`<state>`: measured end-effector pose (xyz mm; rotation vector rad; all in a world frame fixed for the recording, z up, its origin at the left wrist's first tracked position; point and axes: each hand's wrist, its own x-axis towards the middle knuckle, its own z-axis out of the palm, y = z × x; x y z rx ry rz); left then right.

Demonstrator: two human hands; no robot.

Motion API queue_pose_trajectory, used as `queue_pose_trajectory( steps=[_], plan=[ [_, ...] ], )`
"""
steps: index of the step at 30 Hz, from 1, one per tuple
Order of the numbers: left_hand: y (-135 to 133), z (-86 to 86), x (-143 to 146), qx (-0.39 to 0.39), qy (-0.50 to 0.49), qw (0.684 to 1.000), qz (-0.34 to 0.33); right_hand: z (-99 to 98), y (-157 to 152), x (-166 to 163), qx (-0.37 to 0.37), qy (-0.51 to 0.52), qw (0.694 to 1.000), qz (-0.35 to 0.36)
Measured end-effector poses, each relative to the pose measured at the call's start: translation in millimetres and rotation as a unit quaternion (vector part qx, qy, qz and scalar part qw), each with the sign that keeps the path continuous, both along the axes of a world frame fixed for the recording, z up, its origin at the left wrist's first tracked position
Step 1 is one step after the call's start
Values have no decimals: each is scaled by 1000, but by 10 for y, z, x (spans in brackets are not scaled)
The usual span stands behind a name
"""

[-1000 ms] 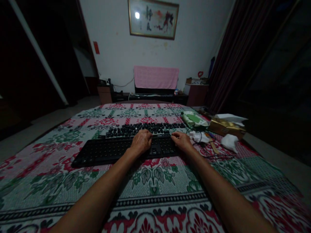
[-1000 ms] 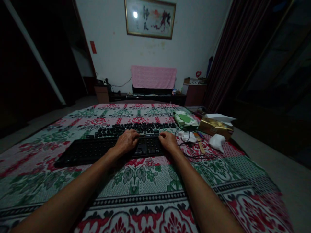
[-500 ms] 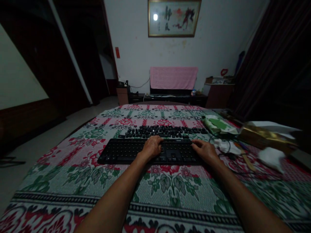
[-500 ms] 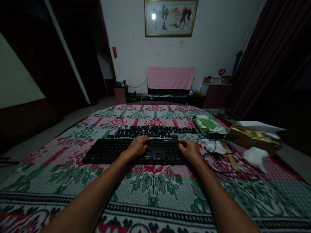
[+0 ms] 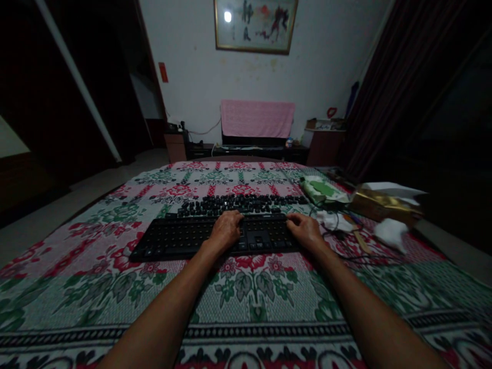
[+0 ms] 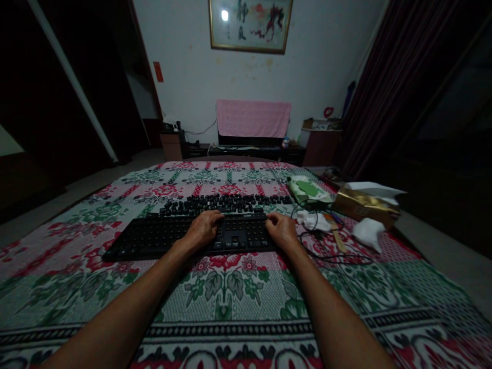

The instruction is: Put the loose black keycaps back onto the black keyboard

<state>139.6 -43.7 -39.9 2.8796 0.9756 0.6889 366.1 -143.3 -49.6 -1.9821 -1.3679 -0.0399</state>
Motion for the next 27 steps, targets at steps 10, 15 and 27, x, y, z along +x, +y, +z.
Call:
queue_pose_trajectory(
  steps=[10, 15, 27],
  plan=[
    [15, -42, 15, 15, 7, 1000, 7, 69, 33, 131, 0, -16, 1000, 3],
    [-1, -45, 11, 24, 6, 1000, 3, 223, 314, 286, -59, -8, 997, 39],
    [6, -15, 12, 10, 16, 1000, -1, 309, 786, 434, -225, 8, 962, 152]
  ],
)
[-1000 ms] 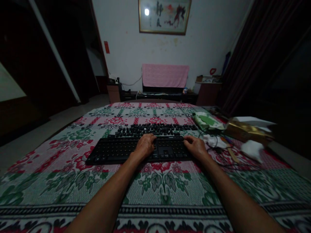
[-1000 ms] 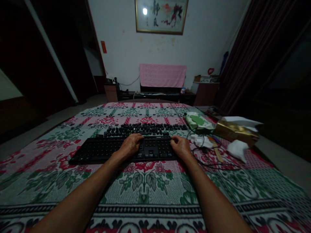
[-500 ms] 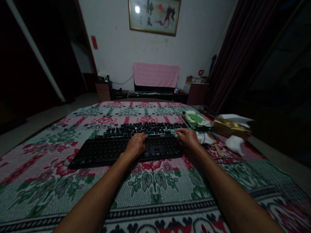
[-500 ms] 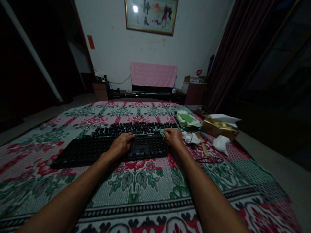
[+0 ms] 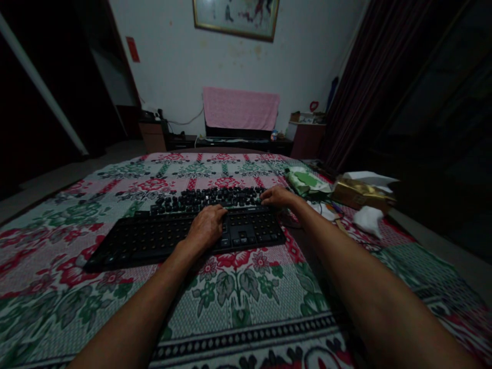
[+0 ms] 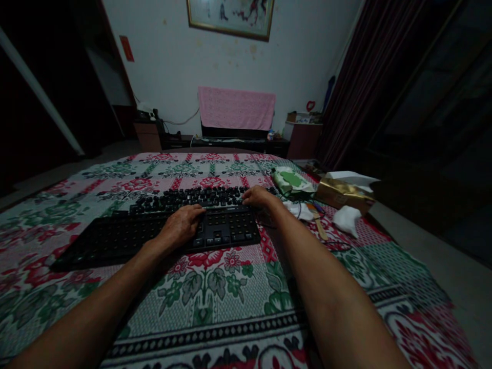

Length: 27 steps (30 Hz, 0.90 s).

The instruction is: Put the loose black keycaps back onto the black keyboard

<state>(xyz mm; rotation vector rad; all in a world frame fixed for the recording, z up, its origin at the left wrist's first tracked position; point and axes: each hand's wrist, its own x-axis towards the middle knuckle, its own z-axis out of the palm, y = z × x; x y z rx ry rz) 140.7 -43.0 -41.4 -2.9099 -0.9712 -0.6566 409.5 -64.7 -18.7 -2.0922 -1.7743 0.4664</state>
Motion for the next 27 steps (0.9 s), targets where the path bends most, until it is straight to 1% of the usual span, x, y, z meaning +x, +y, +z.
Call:
queue_pose_trajectory(
  steps=[7, 12, 14, 19, 21, 24, 27],
  plan=[
    [7, -1, -3, 0, 2, 1000, -2, 24, 93, 45, -53, -11, 998, 14],
    [26, -17, -7, -1, 5, 1000, -2, 53, 76, 47, -57, -16, 998, 26],
    [22, -13, -8, -1, 10, 1000, 0, 67, 10, 57, -33, -21, 999, 29],
    [0, 0, -7, -9, 8, 1000, 6, 125, -320, 27, 84, -40, 994, 65],
    [-5, 3, -8, -10, 7, 1000, 6, 144, -489, -30, 97, -54, 991, 72],
    [-9, 9, -12, -8, 5, 1000, -1, 135, -718, -133, 138, -93, 985, 54],
    [-12, 18, -15, -10, 8, 1000, -4, 78, -873, -221, 143, -78, 985, 60]
  ],
)
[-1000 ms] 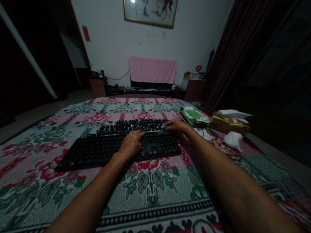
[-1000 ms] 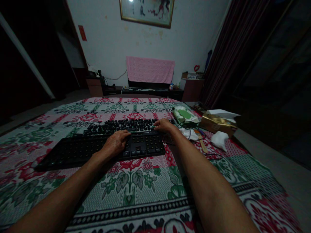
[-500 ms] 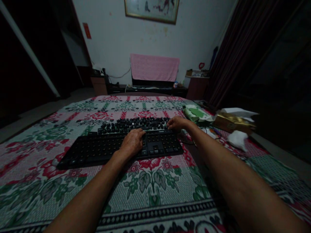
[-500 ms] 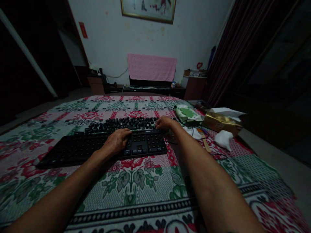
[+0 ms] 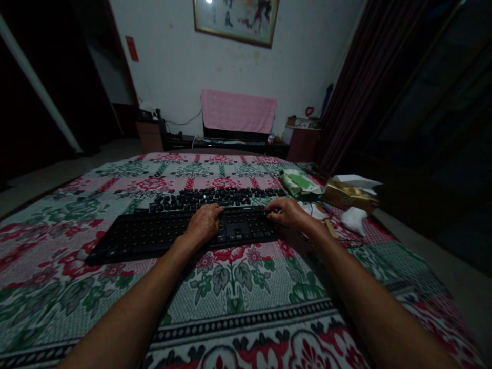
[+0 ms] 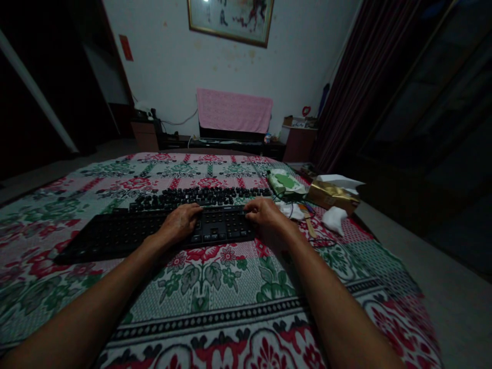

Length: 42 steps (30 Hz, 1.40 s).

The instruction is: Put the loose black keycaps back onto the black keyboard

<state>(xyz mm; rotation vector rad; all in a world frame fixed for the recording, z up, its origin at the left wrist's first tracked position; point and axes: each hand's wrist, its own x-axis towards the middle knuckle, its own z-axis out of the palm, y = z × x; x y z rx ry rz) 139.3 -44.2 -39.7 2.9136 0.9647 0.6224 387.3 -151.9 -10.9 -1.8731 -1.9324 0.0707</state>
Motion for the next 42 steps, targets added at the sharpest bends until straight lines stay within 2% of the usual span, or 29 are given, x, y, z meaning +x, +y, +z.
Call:
queue_pose_trajectory(
  steps=[5, 11, 24, 36, 42],
  plan=[
    [-4, 7, 4, 4, 9, 1000, 7, -89, -84, -80, 9, 16, 1000, 13],
    [-3, -4, 8, 0, 5, 1000, 8, -95, -70, -65, -6, -2, 999, 38],
    [-16, 8, 11, 11, 13, 1000, 15, 8, -124, -91, -26, -54, 995, 75],
    [-17, 3, 7, 11, 13, 1000, 11, 49, -175, -140, -57, -35, 997, 41],
    [-16, 3, 8, 17, 15, 1000, 11, 103, -201, -172, -76, -56, 994, 55]
  ],
)
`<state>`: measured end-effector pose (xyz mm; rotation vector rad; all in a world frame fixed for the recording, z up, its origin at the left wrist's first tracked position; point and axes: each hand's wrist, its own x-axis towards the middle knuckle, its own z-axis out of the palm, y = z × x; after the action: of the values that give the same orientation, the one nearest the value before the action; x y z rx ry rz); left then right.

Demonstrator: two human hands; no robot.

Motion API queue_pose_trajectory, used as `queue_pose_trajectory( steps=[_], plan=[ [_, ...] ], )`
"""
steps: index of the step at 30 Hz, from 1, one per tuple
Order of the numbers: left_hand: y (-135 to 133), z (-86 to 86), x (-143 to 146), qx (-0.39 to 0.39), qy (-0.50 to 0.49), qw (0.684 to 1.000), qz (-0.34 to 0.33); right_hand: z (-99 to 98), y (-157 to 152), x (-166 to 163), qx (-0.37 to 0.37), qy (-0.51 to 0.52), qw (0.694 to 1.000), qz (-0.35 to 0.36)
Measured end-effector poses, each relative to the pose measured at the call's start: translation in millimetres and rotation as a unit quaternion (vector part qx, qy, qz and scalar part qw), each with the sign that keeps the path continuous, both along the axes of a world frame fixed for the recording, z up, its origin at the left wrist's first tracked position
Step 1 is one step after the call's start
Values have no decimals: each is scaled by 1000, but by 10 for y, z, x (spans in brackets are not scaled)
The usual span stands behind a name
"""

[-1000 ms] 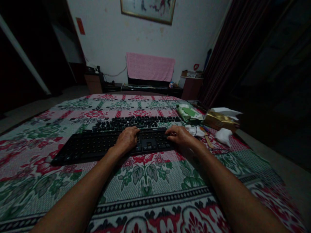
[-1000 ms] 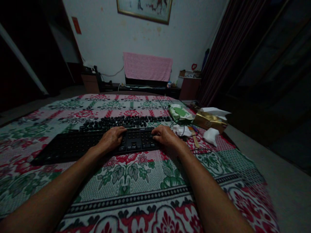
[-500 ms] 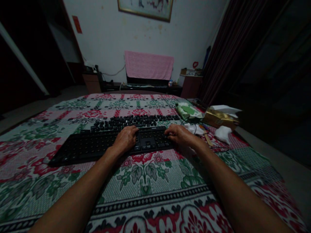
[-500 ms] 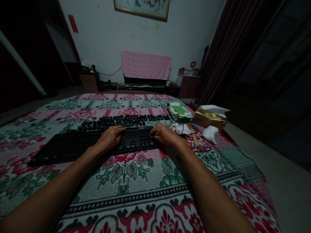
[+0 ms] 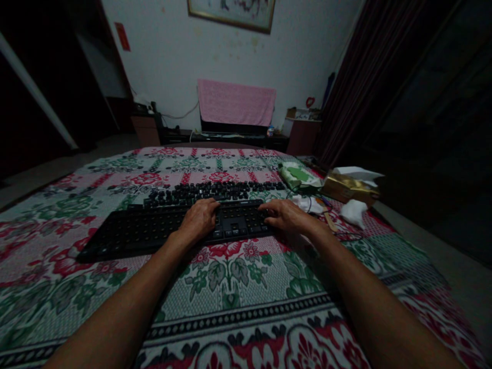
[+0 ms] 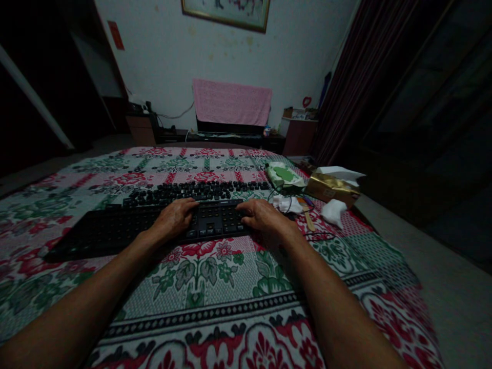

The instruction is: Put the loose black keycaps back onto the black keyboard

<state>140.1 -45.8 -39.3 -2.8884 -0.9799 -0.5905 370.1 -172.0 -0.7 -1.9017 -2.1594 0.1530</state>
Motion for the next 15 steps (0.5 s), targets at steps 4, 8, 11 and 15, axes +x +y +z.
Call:
queue_pose_trajectory(
  steps=[4, 8, 11, 15],
  plan=[
    [-3, 9, 1, 4, 7, 1000, 0, 17, -3, -5, -10, 3, 1000, 3],
    [13, -4, 6, 4, -3, 1000, -8, 3, -5, 10, -18, 23, 999, -21],
    [37, -30, 5, -1, -12, 1000, -10, -46, 1, 63, -28, 64, 997, -45],
    [34, -40, -6, 1, -27, 1000, -12, -112, 17, 144, -43, 126, 990, -44]
  ],
)
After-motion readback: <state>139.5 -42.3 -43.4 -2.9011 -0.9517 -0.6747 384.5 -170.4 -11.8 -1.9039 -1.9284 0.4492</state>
